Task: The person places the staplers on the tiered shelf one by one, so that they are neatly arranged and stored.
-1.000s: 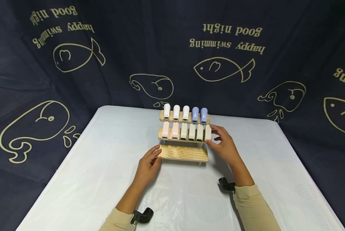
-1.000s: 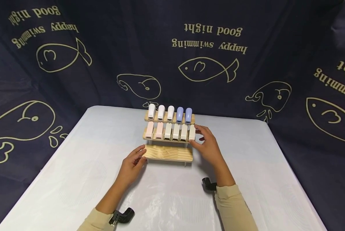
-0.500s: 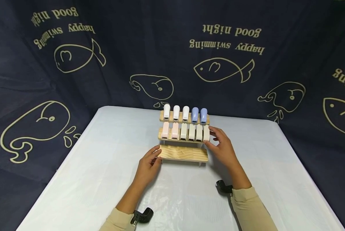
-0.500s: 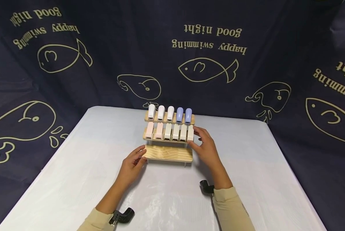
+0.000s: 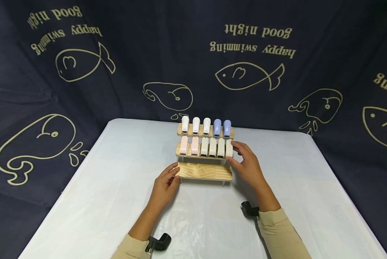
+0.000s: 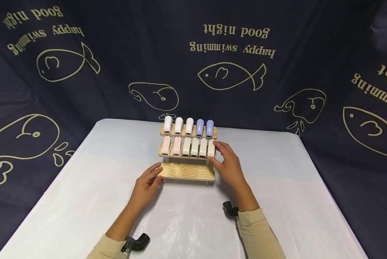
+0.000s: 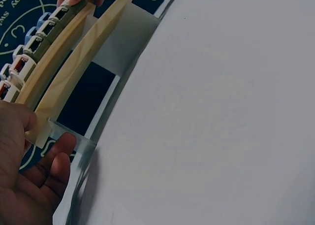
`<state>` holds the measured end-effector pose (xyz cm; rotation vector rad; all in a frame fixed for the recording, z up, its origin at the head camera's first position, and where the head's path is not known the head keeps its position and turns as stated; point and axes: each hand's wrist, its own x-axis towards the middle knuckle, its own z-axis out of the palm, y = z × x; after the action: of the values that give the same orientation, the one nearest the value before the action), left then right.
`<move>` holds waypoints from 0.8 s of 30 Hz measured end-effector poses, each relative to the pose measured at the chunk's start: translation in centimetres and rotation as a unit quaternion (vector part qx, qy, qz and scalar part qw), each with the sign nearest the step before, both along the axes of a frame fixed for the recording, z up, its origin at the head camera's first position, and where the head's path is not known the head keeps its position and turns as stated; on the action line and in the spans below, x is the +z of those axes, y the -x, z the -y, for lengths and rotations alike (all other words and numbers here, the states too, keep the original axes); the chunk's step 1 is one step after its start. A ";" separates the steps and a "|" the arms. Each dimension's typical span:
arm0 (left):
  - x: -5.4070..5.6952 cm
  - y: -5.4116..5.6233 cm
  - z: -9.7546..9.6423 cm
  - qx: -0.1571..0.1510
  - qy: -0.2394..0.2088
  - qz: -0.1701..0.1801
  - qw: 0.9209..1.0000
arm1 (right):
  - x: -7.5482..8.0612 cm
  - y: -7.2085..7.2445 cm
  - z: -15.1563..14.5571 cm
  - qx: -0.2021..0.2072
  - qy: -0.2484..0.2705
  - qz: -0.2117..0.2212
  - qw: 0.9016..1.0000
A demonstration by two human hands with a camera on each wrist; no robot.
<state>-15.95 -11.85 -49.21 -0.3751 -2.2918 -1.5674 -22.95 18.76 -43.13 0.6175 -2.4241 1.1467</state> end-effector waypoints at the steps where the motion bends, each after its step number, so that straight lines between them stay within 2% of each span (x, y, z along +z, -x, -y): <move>1: 0.0 0.0 0.0 0.000 -0.001 0.000 1.000 | 0.0 0.0 0.0 0.000 -0.001 0.000 1.000; 15: 0.0 -0.1 0.0 0.003 0.001 -0.002 1.000 | 0.1 -0.2 0.4 0.005 -0.008 0.003 1.000; 24: -0.1 0.1 -0.2 0.010 -0.004 -0.001 1.000 | 0.0 -0.1 0.1 0.005 -0.006 -0.031 0.999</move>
<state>-16.04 -11.69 -49.28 -0.3502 -2.2805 -1.5644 -22.87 18.67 -43.12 0.6611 -2.3792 1.1018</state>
